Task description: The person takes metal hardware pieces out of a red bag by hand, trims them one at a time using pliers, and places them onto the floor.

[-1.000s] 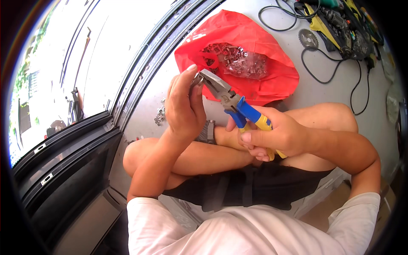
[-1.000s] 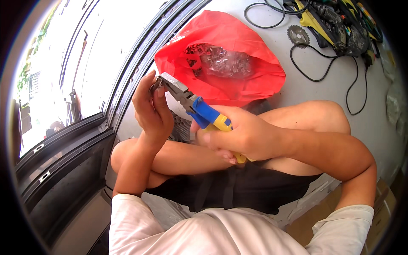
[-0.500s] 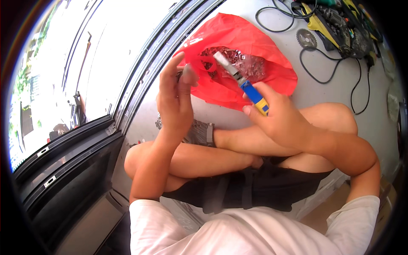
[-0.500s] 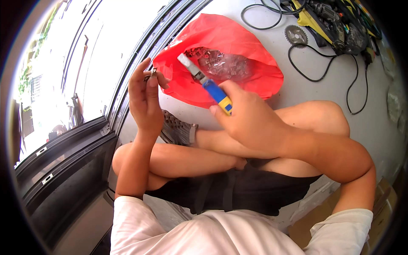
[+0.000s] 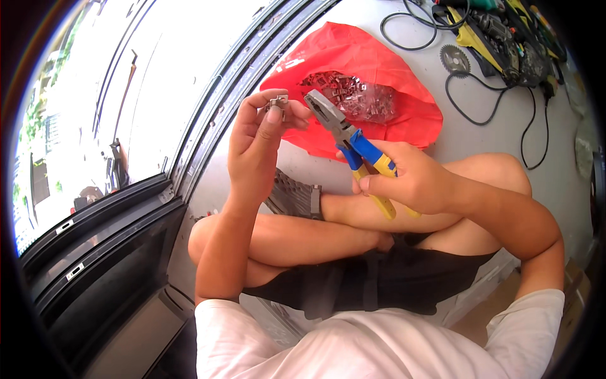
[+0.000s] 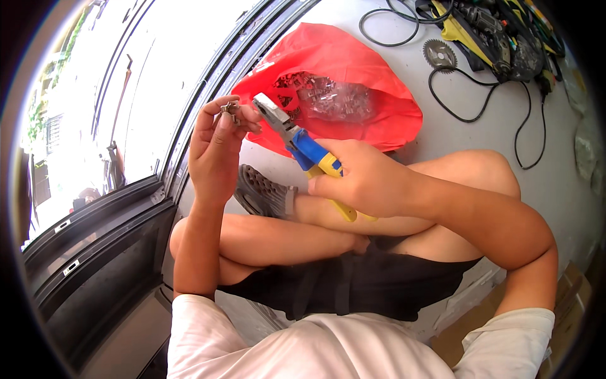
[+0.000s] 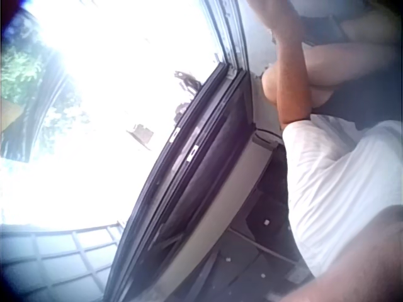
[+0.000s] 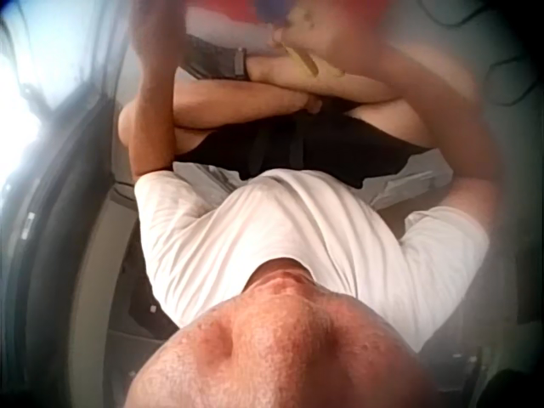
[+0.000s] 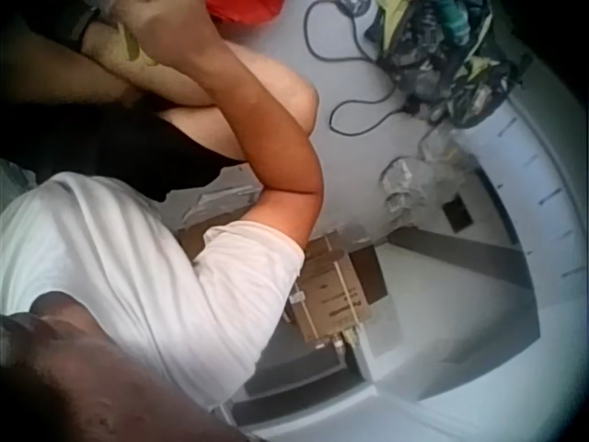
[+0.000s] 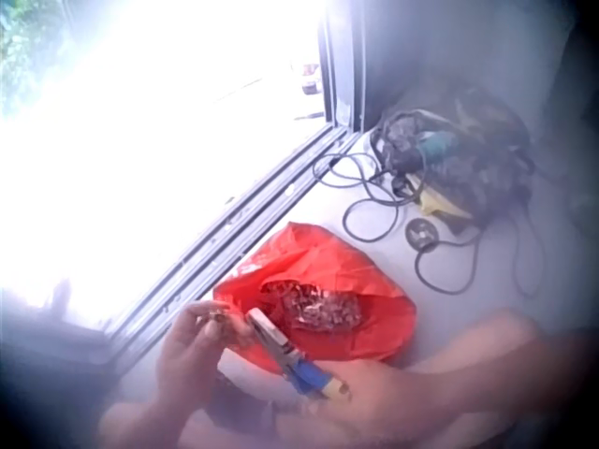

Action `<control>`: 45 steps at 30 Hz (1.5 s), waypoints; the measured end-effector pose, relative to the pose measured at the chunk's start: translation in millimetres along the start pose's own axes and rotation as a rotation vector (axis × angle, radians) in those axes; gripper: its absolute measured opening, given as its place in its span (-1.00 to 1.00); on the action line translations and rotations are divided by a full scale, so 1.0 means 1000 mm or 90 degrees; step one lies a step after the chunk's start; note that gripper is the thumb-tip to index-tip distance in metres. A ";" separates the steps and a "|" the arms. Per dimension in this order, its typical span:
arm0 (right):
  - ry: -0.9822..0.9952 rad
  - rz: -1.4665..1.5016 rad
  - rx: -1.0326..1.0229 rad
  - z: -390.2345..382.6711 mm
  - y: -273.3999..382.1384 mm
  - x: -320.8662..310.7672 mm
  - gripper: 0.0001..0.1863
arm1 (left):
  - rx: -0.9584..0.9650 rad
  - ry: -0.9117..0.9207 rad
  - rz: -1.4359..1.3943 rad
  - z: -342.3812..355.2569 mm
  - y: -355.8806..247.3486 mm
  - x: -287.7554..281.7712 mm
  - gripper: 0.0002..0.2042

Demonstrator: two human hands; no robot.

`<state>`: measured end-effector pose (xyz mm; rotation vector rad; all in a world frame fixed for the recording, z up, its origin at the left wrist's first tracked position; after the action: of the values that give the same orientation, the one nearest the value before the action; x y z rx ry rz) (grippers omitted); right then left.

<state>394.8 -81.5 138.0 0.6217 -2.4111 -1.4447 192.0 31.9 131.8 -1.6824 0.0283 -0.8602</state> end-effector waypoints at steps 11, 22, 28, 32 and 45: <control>0.058 -0.023 -0.029 -0.005 0.005 -0.001 -0.53 | 0.052 0.019 0.292 -0.006 -0.004 0.010 -0.76; 0.137 0.097 0.005 -0.008 0.007 0.001 -0.49 | 0.032 0.029 0.225 -0.006 0.000 0.008 -0.75; 0.163 0.176 0.042 -0.012 0.015 0.003 -0.46 | 0.066 0.031 0.377 -0.008 -0.004 0.011 -0.77; 0.171 0.202 0.033 -0.012 0.012 0.004 -0.46 | 0.091 0.040 0.424 -0.009 -0.004 0.011 -0.79; 0.176 0.326 0.047 -0.017 0.009 0.020 -0.65 | 0.196 0.026 0.461 -0.013 0.000 0.018 -0.78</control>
<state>382.4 -101.0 153.8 0.1764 -2.1929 -0.9912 198.2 13.1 141.6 -1.2255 0.4805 -0.3244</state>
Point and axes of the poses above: each hand's wrist, its own z-axis towards the middle knuckle, its own x-axis out of the palm, y = z × x, the point moved 4 cm from there along z, towards the middle knuckle, and after that the axes turned 14 degrees about -z, right-handed, at the moved point
